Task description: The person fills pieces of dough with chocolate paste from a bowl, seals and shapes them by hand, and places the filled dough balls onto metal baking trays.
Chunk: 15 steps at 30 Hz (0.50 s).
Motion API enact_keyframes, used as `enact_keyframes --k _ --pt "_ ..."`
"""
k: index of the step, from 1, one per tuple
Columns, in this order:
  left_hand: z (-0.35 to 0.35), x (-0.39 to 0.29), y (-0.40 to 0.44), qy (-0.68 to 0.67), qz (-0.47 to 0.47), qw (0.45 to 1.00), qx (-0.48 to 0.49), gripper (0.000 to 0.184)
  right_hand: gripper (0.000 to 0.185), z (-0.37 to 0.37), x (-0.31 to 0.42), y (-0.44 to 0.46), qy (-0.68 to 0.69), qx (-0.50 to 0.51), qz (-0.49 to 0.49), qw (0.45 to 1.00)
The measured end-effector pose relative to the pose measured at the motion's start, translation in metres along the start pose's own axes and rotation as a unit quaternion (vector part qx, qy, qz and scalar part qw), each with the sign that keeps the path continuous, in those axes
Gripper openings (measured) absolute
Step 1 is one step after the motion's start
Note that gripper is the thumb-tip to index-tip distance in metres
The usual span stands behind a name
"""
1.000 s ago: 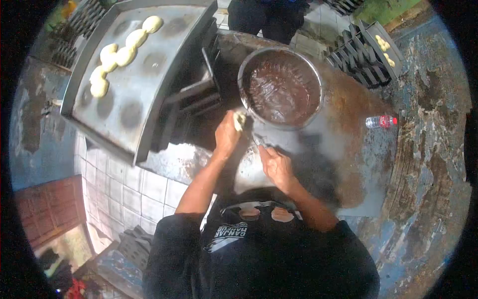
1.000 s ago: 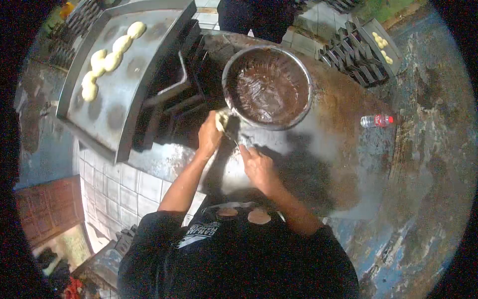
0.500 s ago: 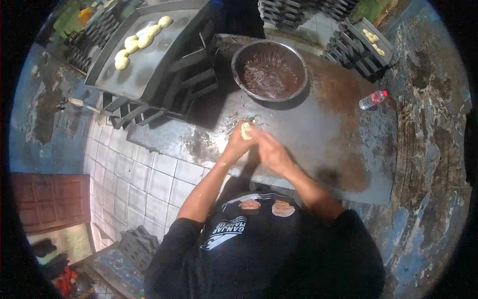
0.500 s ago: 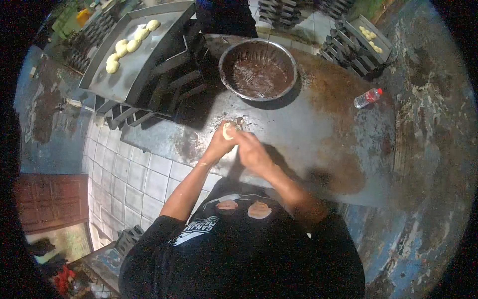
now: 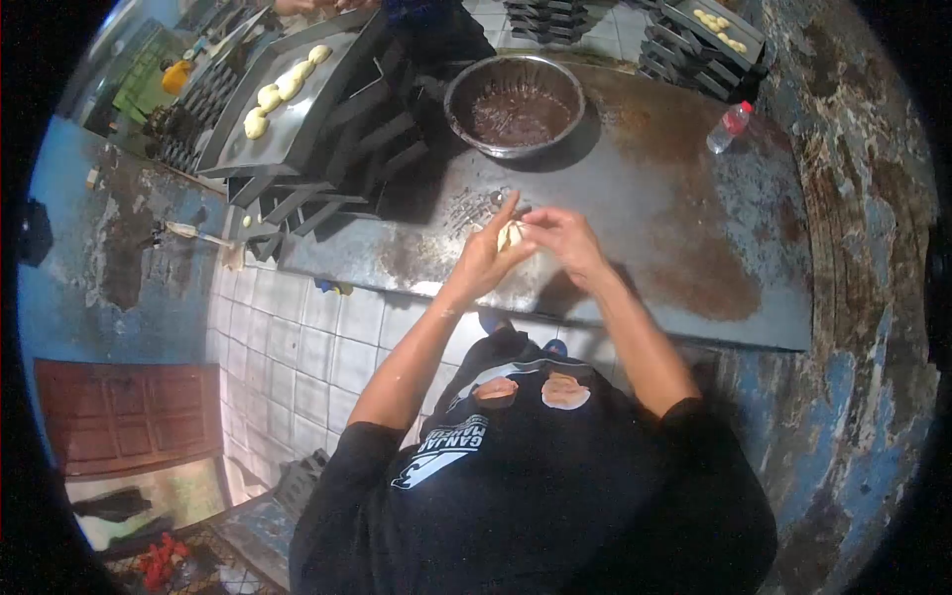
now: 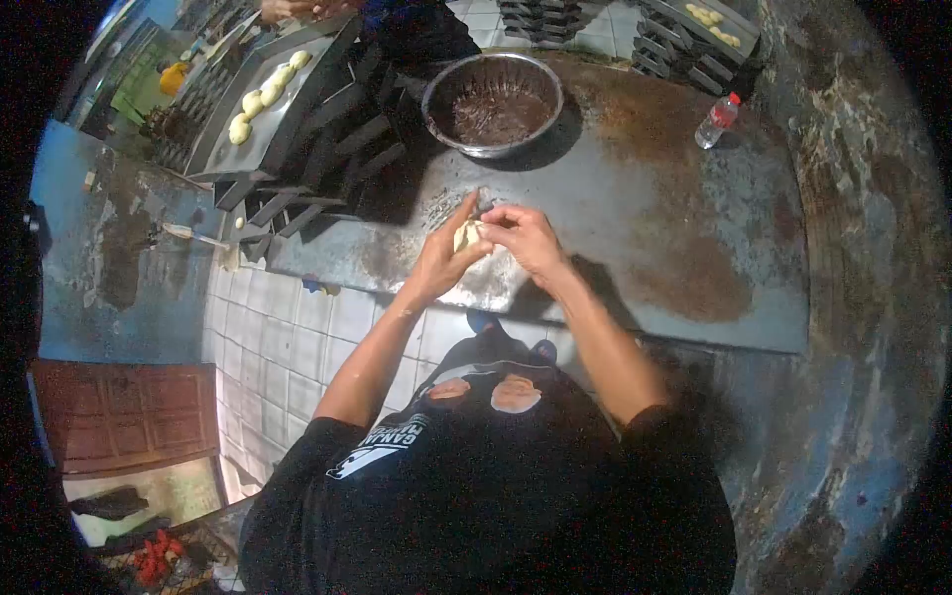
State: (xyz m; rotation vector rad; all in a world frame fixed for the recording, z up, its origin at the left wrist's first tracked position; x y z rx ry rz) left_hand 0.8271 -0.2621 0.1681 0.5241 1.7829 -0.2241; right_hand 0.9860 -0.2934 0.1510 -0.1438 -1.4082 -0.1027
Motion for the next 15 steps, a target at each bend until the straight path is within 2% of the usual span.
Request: enact_keyframes --k 1,2,3,5,6,7,8,9,10,11,12,13,14,15 --pt "-0.005 -0.012 -0.006 0.071 0.017 0.997 -0.001 0.039 0.022 0.005 0.019 -0.004 -0.208 0.054 -0.065 0.974" --pt "-0.006 -0.004 -0.007 0.109 0.011 0.993 0.042 0.039 0.019 0.016 0.035 -0.013 -0.270 0.083 -0.223 0.933" --pt "-0.009 0.006 -0.010 0.145 0.003 0.986 0.085 0.040 0.019 0.026 0.040 -0.019 -0.263 0.087 -0.220 0.935" --pt "-0.024 0.013 -0.020 0.129 0.016 0.987 0.093 0.038 0.021 0.053 0.060 -0.032 -0.272 0.126 -0.309 0.902" --pt "-0.037 0.005 -0.024 0.114 -0.067 0.989 0.070 0.040 0.023 0.053 0.071 -0.032 -0.144 0.098 -0.246 0.954" --pt "-0.049 -0.003 -0.030 0.097 -0.148 0.983 0.043 0.042 0.023 0.059 0.065 -0.028 -0.138 0.106 -0.247 0.953" --pt "-0.050 -0.022 -0.033 0.039 -0.037 0.998 -0.035 0.043 0.027 0.055 0.055 -0.014 -0.051 0.053 -0.205 0.976" --pt "-0.050 -0.026 -0.037 0.042 -0.039 0.997 -0.048 0.043 0.032 0.053 0.043 -0.001 0.036 0.002 -0.159 0.987" --pt "-0.055 -0.029 -0.042 0.024 -0.023 0.995 -0.097 0.046 0.039 0.065 0.038 0.005 0.109 0.095 -0.111 0.983" --pt "-0.065 -0.030 -0.049 0.016 -0.015 0.992 -0.127 0.049 0.039 0.067 0.035 0.008 0.111 0.106 -0.107 0.982" --pt "-0.074 -0.030 -0.055 0.009 -0.008 0.987 -0.157 0.052 0.038 0.083 0.046 0.005 -0.053 0.204 -0.140 0.967" --pt "-0.081 -0.026 -0.059 0.001 -0.055 0.994 -0.096 0.055 0.036 0.101 0.059 0.003 -0.213 0.294 -0.176 0.915" --pt "-0.090 -0.022 -0.061 -0.009 -0.098 0.995 -0.036 0.059 0.036 0.116 0.075 0.000 -0.314 0.302 -0.203 0.877" --pt "-0.097 -0.019 -0.065 -0.021 -0.141 0.989 0.024 0.064 0.036 0.132 0.074 -0.002 -0.314 0.315 -0.211 0.871"
Point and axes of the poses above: each hand's wrist, its own y-axis towards the middle knuckle, its own z-axis out of the palm, x = y × z, the point moved 5 cm from there along y, towards the middle knuckle, and after that the axes turned 6 degrees about -x, right-handed, at the moved point
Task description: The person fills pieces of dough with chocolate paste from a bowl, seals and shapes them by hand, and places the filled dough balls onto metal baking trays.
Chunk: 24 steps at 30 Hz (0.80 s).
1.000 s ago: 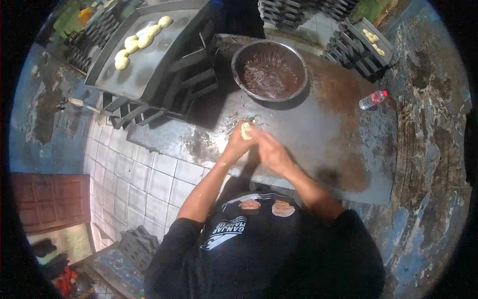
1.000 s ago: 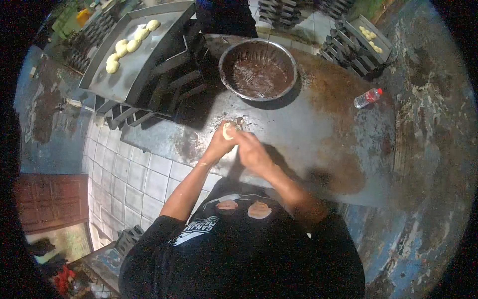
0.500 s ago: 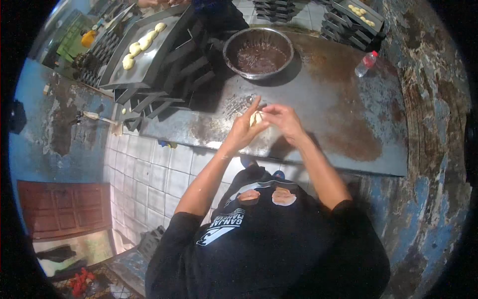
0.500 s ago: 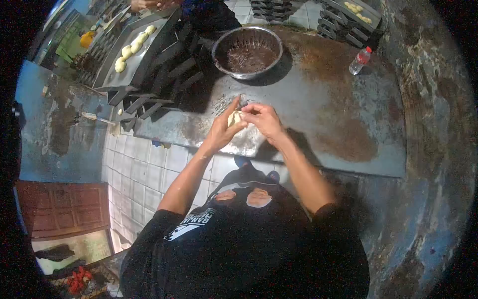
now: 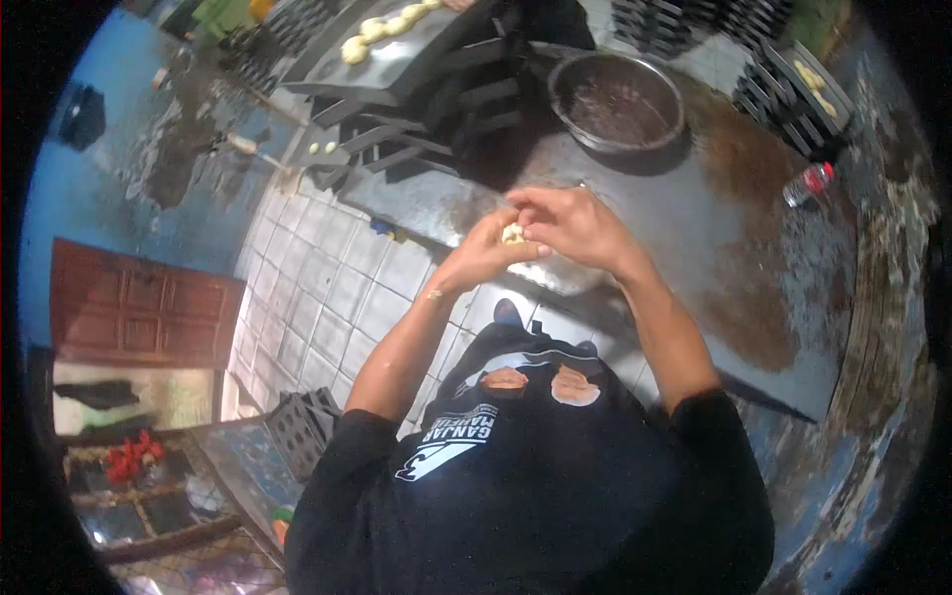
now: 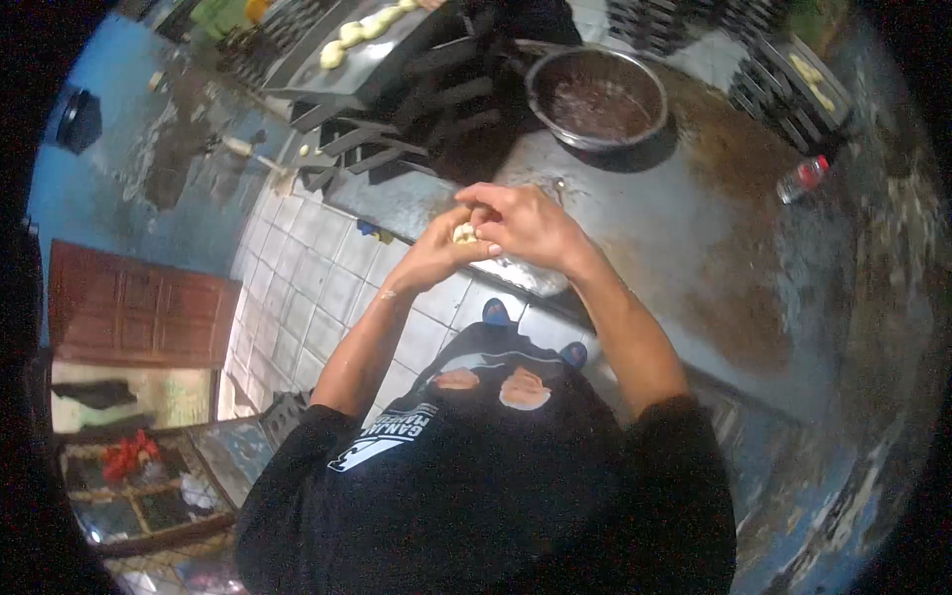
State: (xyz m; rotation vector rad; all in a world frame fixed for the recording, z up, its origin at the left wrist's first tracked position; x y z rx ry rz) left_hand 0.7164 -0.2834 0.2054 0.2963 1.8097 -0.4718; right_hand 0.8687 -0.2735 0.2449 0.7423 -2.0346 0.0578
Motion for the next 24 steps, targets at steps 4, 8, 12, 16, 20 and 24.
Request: enact_keyframes --k 4,8,12,16,20,24 --pt "-0.055 -0.015 0.000 -0.204 0.073 0.967 -0.137 0.055 0.055 0.017 0.003 0.034 0.403 -0.256 0.021 0.878" --pt "-0.089 -0.028 0.006 -0.352 0.094 0.924 -0.117 0.073 0.063 0.064 0.038 0.075 -0.024 -0.309 -0.181 0.934" --pt "-0.163 -0.036 0.013 -0.130 0.269 0.924 -0.238 0.067 0.048 0.085 0.048 0.156 0.244 -0.276 0.043 0.929" --pt "-0.246 -0.025 0.031 -0.276 0.230 0.913 -0.196 0.054 0.031 0.087 0.065 0.245 0.390 -0.121 0.250 0.878" --pt "-0.323 -0.018 0.031 -0.273 0.269 0.876 -0.294 0.064 0.037 0.048 0.063 0.357 -0.045 -0.134 0.083 0.986" --pt "-0.397 0.039 0.026 -0.228 0.221 0.891 -0.325 0.059 0.051 0.052 -0.003 0.438 -0.374 -0.012 0.074 0.924"
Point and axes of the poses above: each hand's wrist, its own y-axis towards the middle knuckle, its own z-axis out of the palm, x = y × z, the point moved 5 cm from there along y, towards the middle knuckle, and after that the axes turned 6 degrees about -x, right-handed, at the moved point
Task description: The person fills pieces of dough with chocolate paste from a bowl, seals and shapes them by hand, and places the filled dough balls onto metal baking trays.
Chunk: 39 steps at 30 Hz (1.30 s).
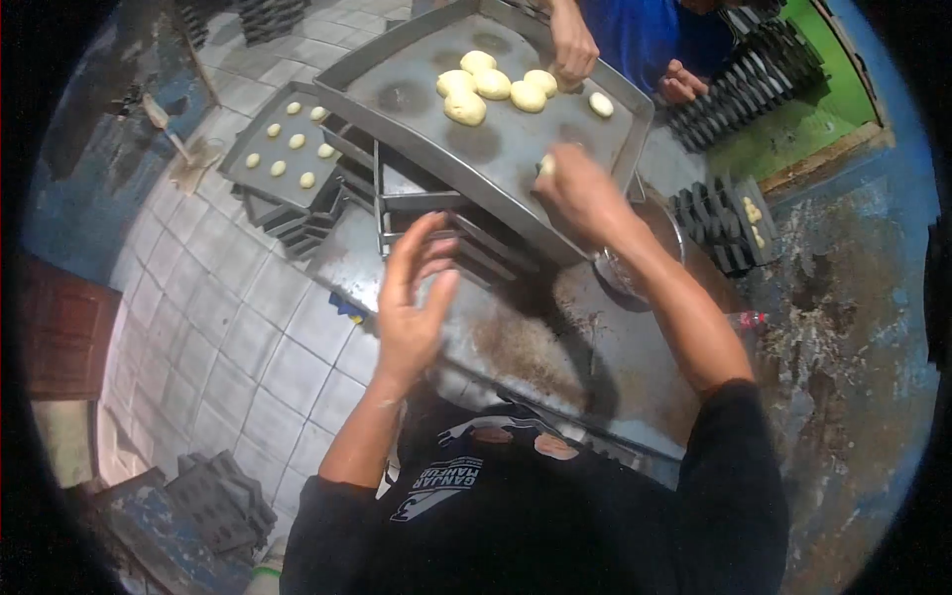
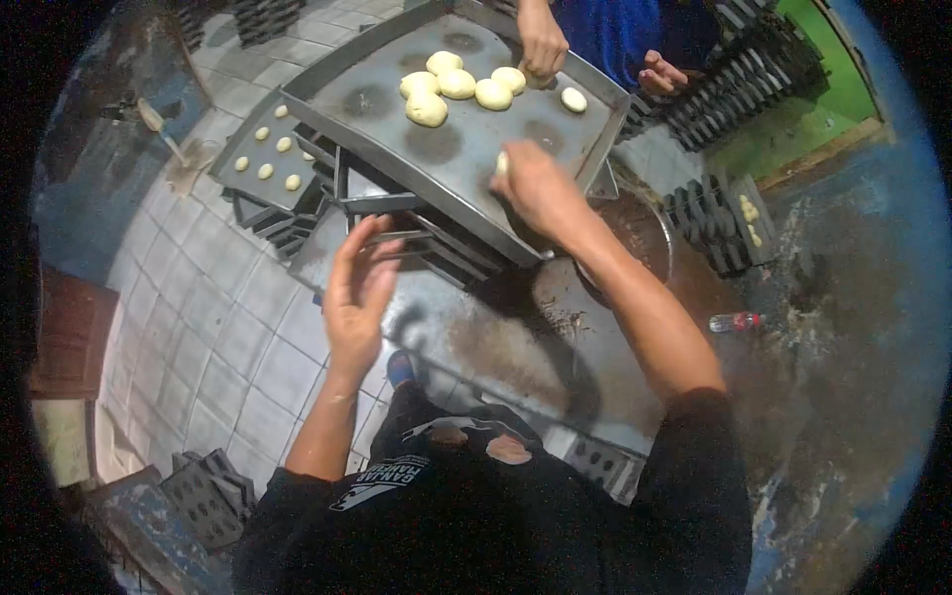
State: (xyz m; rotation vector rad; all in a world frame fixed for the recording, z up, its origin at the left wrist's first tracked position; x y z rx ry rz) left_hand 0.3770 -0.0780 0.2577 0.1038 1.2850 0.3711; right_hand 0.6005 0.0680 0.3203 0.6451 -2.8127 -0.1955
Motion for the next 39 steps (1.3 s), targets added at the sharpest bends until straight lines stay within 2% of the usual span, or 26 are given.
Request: enact_keyframes --k 1,3,4,5,6,8,9,10,15,16,17,18,19,20,22,23,26,27,28,30,32,34,35,36,38,39 --pt "-0.020 0.006 0.003 0.002 -0.015 1.000 -0.024 0.059 0.051 0.006 -0.003 0.005 -0.011 0.007 0.005 1.000" --pt "-0.059 0.018 0.006 0.013 -0.038 0.997 -0.061 0.056 0.061 0.022 0.001 0.013 -0.152 0.103 -0.100 0.978" --pt "-0.076 0.018 0.006 0.066 -0.043 0.995 -0.068 0.055 0.061 0.021 -0.002 0.020 -0.160 0.111 -0.099 0.976" --pt "-0.090 0.020 0.006 0.078 -0.045 0.993 -0.074 0.051 0.066 0.017 -0.011 0.030 0.012 0.131 -0.021 0.991" --pt "-0.101 0.023 0.006 0.092 -0.046 0.991 -0.080 0.048 0.072 0.017 -0.018 0.039 0.183 0.142 0.060 0.971" --pt "-0.113 0.026 0.006 0.086 -0.062 0.990 -0.089 0.048 0.075 0.041 -0.021 0.053 0.204 0.155 0.076 0.964" --pt "-0.118 0.028 0.008 0.085 -0.073 0.989 -0.099 0.048 0.075 0.064 -0.014 0.052 0.067 0.122 -0.007 0.990" --pt "-0.117 0.030 0.012 0.084 -0.076 0.989 -0.096 0.048 0.074 0.071 0.004 0.053 -0.073 0.088 -0.090 0.989" --pt "-0.110 0.040 0.020 0.039 -0.080 0.992 -0.089 0.045 0.079 0.056 0.001 0.070 -0.038 0.114 -0.115 0.986" --pt "-0.104 0.033 0.022 0.053 -0.069 0.993 -0.080 0.041 0.074 0.044 0.000 0.080 0.120 0.193 0.000 0.974" --pt "-0.100 0.031 0.024 0.056 -0.078 0.993 -0.071 0.039 0.073 0.037 -0.001 0.087 0.272 0.268 0.111 0.918" --pt "-0.096 0.029 0.024 0.060 -0.086 0.993 -0.062 0.038 0.075 0.022 -0.008 0.104 0.257 0.196 0.116 0.939" --pt "-0.090 0.023 0.025 0.047 -0.076 0.994 -0.064 0.037 0.072 0.025 -0.021 0.124 0.277 0.164 0.159 0.933" --pt "-0.082 0.016 0.028 0.050 -0.024 0.997 -0.049 0.036 0.069 0.030 -0.032 0.139 0.299 0.129 0.203 0.923" --pt "-0.066 0.011 0.029 0.022 -0.001 0.999 -0.042 0.034 0.062 0.036 -0.013 0.154 0.153 -0.024 0.164 0.974" --pt "-0.056 0.002 0.029 0.027 0.005 0.998 -0.049 0.032 0.050 0.050 0.000 0.149 0.206 -0.021 0.124 0.970" --pt "-0.031 -0.015 0.016 -0.002 -0.014 0.998 -0.054 0.030 0.042 0.052 0.025 0.130 0.203 0.005 0.140 0.969" --pt "-0.026 -0.018 0.010 0.031 -0.009 0.999 -0.031 0.036 0.036 0.036 0.030 0.116 0.211 -0.017 0.121 0.970" --pt "-0.014 -0.022 0.004 0.035 -0.010 0.999 -0.031 0.036 0.036 0.019 0.037 0.093 0.215 -0.017 0.121 0.969" --pt "0.018 -0.038 -0.013 -0.049 0.062 0.988 -0.129 0.043 0.032 -0.030 0.054 0.022 0.322 -0.168 0.079 0.928" --pt "0.065 -0.043 -0.030 -0.124 0.039 0.977 -0.168 0.043 0.028 -0.054 0.079 -0.067 0.306 -0.192 -0.017 0.932" --pt "0.104 -0.022 -0.053 -0.163 -0.085 0.982 -0.041 0.041 0.028 -0.063 0.079 -0.148 0.277 -0.214 -0.104 0.931" --pt "0.137 -0.019 -0.070 -0.224 -0.084 0.970 -0.052 0.037 0.029 -0.075 0.068 -0.184 0.265 -0.229 -0.047 0.935" --pt "0.159 -0.010 -0.086 -0.217 -0.100 0.971 -0.030 0.037 0.029 -0.076 0.051 -0.213 0.266 -0.242 -0.022 0.933" --pt "0.196 0.015 -0.124 -0.107 -0.103 0.989 0.022 0.034 0.030 -0.075 0.021 -0.271 0.262 -0.349 -0.034 0.899" --pt "0.214 0.025 -0.144 -0.080 -0.108 0.990 0.036 0.039 0.033 -0.054 0.005 -0.301 0.271 -0.316 -0.029 0.909"
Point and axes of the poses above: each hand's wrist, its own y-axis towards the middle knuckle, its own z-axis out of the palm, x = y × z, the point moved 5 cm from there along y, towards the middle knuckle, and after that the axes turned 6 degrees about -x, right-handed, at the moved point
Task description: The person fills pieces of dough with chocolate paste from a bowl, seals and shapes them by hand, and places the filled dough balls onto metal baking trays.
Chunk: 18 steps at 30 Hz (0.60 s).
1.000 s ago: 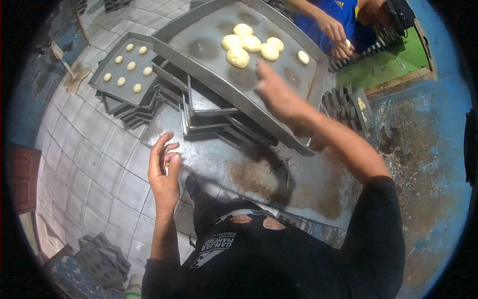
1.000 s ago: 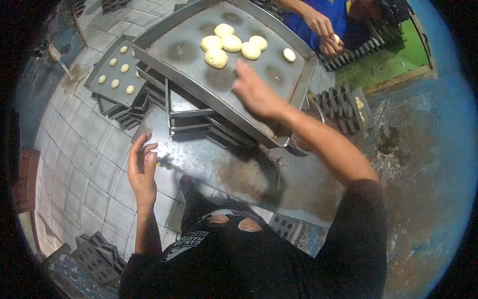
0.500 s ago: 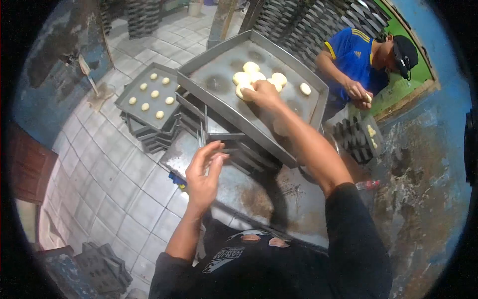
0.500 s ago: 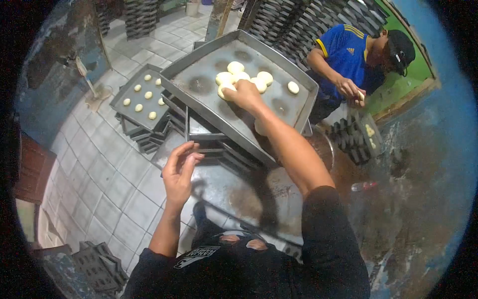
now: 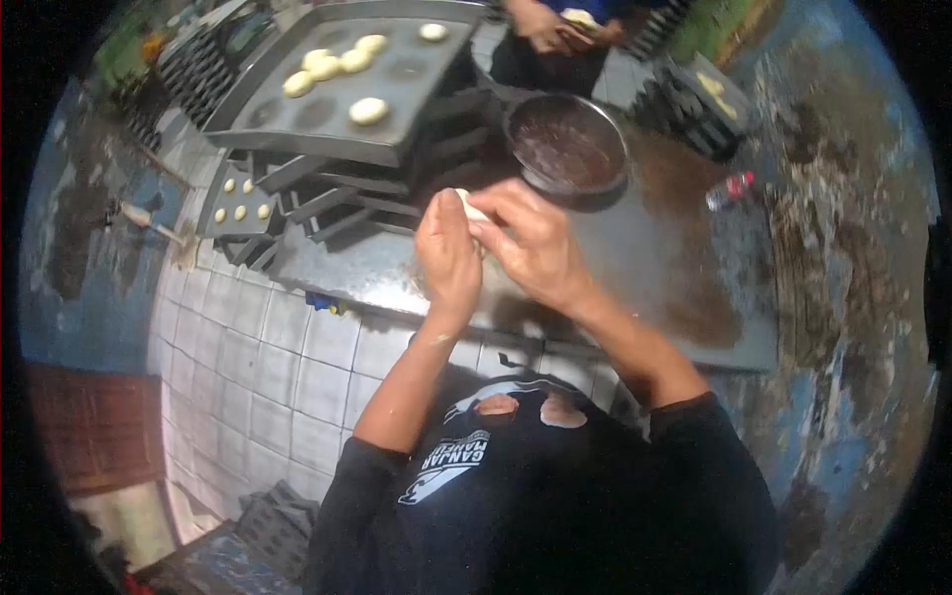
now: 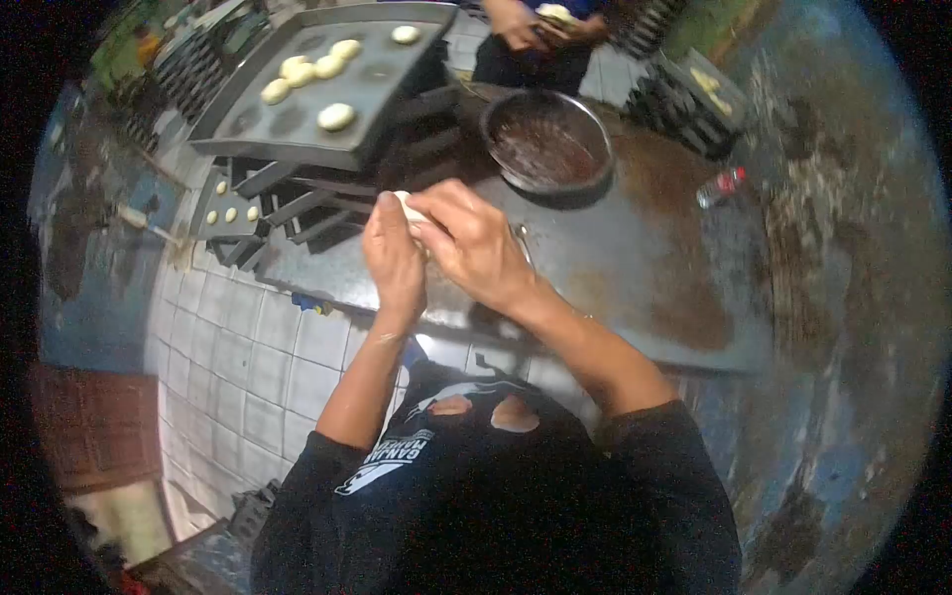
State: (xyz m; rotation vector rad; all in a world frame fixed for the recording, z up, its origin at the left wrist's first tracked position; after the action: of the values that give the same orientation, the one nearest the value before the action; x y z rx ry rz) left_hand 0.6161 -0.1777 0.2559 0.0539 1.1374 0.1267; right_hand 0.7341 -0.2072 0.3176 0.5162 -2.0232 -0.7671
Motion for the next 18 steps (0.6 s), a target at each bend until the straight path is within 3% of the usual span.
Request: enact_keyframes --k 1,3,5,8,10,11,13,14,15,17,18 --pt "0.012 0.021 -0.012 0.063 0.029 0.997 0.013 0.039 0.033 -0.015 -0.018 -0.030 -0.001 -0.015 0.011 1.000" --pt "0.045 0.058 -0.034 0.089 0.051 0.994 0.028 0.038 0.037 -0.039 -0.071 -0.091 0.151 -0.023 0.330 0.932" --pt "0.082 0.075 -0.060 0.021 -0.089 0.996 0.024 0.040 0.037 -0.061 -0.085 -0.125 0.278 -0.156 0.364 0.875" --pt "0.101 0.101 -0.070 0.063 -0.099 0.990 0.080 0.041 0.033 -0.094 -0.073 -0.142 0.328 -0.127 0.420 0.837" --pt "0.095 0.120 -0.083 0.086 -0.102 0.985 0.111 0.043 0.030 -0.115 -0.087 -0.152 0.323 -0.124 0.394 0.851" --pt "0.079 0.143 -0.088 0.116 -0.149 0.979 0.076 0.041 0.030 -0.114 -0.094 -0.160 0.329 -0.125 0.400 0.846" --pt "0.038 0.189 -0.092 0.179 -0.235 0.955 0.009 0.056 0.030 -0.111 -0.122 -0.177 0.119 -0.164 0.375 0.905" --pt "0.022 0.211 -0.105 0.247 -0.286 0.921 0.092 0.052 0.034 -0.094 -0.137 -0.193 -0.001 -0.094 0.345 0.934" --pt "0.016 0.216 -0.118 0.317 -0.328 0.880 0.132 0.047 0.031 -0.072 -0.140 -0.201 -0.039 -0.014 0.279 0.959" --pt "0.001 0.240 -0.126 0.306 -0.234 0.898 0.215 0.041 0.026 -0.039 -0.143 -0.207 -0.090 0.079 0.102 0.988" --pt "-0.003 0.244 -0.124 0.307 -0.240 0.896 0.215 0.041 0.024 -0.027 -0.143 -0.206 -0.110 0.093 -0.001 0.990"
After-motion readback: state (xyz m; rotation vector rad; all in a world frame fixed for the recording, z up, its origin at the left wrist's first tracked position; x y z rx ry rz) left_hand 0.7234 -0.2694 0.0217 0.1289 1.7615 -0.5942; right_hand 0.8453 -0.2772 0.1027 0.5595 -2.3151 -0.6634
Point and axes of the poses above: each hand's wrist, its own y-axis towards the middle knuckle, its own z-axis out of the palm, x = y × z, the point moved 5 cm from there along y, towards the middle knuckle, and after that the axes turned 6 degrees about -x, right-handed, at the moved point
